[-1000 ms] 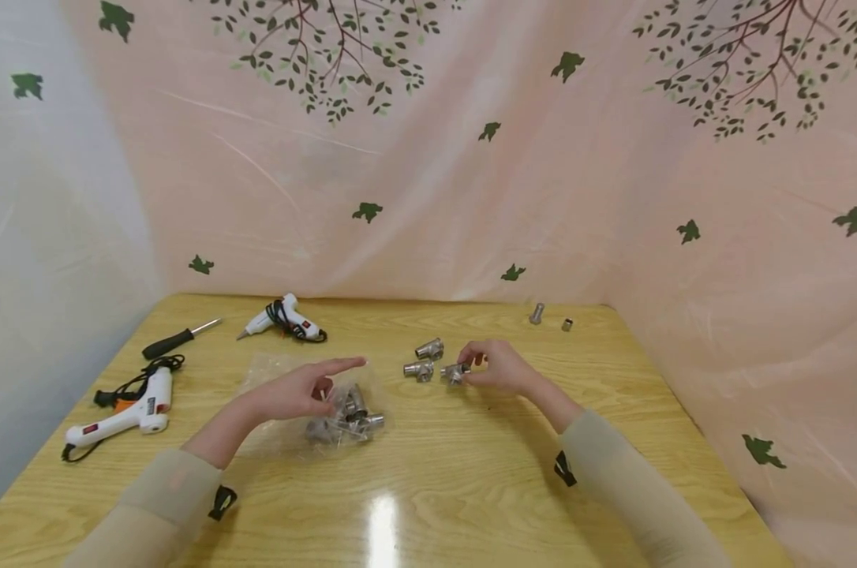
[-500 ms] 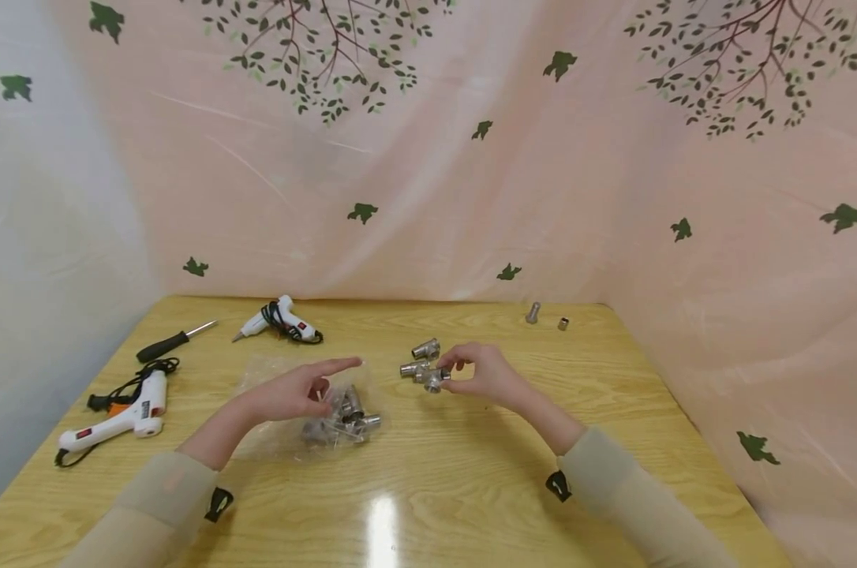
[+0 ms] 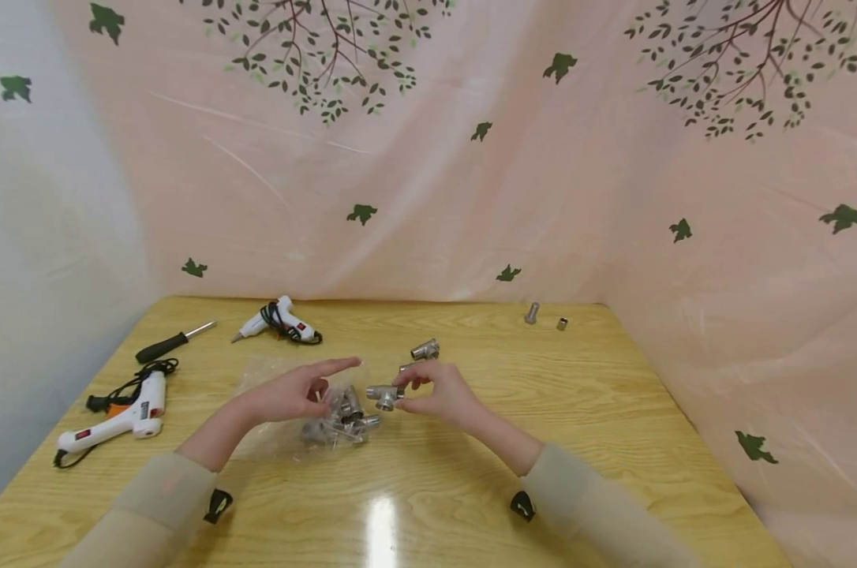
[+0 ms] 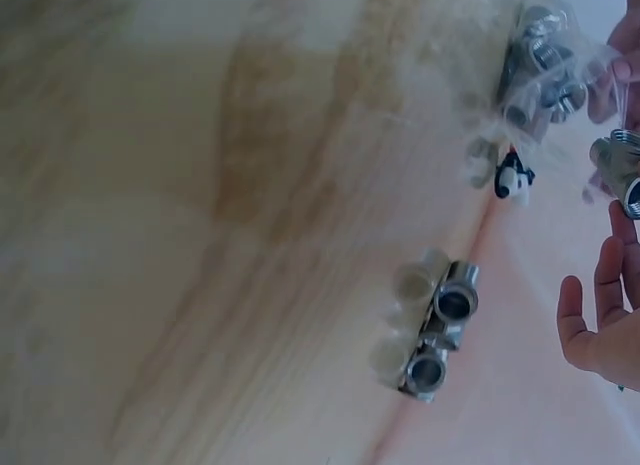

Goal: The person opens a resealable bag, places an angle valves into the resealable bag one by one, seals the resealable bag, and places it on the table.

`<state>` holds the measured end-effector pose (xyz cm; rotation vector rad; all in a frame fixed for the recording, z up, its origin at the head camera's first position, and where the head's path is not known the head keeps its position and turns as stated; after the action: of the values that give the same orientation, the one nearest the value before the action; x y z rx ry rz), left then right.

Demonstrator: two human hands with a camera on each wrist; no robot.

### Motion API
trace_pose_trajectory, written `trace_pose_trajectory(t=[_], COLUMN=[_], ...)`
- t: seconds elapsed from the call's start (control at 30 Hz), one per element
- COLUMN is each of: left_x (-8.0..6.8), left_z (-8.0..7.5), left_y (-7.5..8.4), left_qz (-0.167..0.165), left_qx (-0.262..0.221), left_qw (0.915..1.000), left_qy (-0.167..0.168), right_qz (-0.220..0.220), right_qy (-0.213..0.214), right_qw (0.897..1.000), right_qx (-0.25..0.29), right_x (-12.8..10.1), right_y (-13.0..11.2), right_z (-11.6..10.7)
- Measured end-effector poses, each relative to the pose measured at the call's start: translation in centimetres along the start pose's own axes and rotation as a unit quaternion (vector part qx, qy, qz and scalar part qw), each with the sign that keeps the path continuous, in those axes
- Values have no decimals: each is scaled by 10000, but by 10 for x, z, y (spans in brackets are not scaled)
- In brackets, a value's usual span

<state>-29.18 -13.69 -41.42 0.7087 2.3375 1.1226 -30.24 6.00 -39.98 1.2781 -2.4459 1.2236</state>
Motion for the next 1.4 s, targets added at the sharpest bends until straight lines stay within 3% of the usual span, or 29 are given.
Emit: trace_pose_trajectory(t=[0.3,0.73,1.13,1.4], left_x=[0,-1,-3,-4], left_z=[0,-1,-1,-1], left_y=[0,6,10,11], left_qz=[14,106,155,109], left_qx=[168,189,171,15], left_qw=[9998,9997,9996,9998], left_qy=[79,142,184,171], right_qz=[-299,-608,-608,-558], right_qy=[-677,-1573,-1591,-1361], right_qw=[9972,9853,9852,9891], right_qx=[44,262,191,-5], right_x=[12,22,28,22], right_y=[-5,-13,-17,-17], right_z=[31,60,71,49])
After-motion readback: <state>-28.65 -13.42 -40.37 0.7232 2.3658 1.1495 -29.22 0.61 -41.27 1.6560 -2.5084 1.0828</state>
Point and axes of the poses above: each hand's wrist, its own x-axis towards the middle knuckle, its own z-axis out of the palm, y = z × x, the point moved 7 cm from there along x, towards the middle knuckle, and after that the axes turned 10 degrees about -z, right-handed, at the moved point
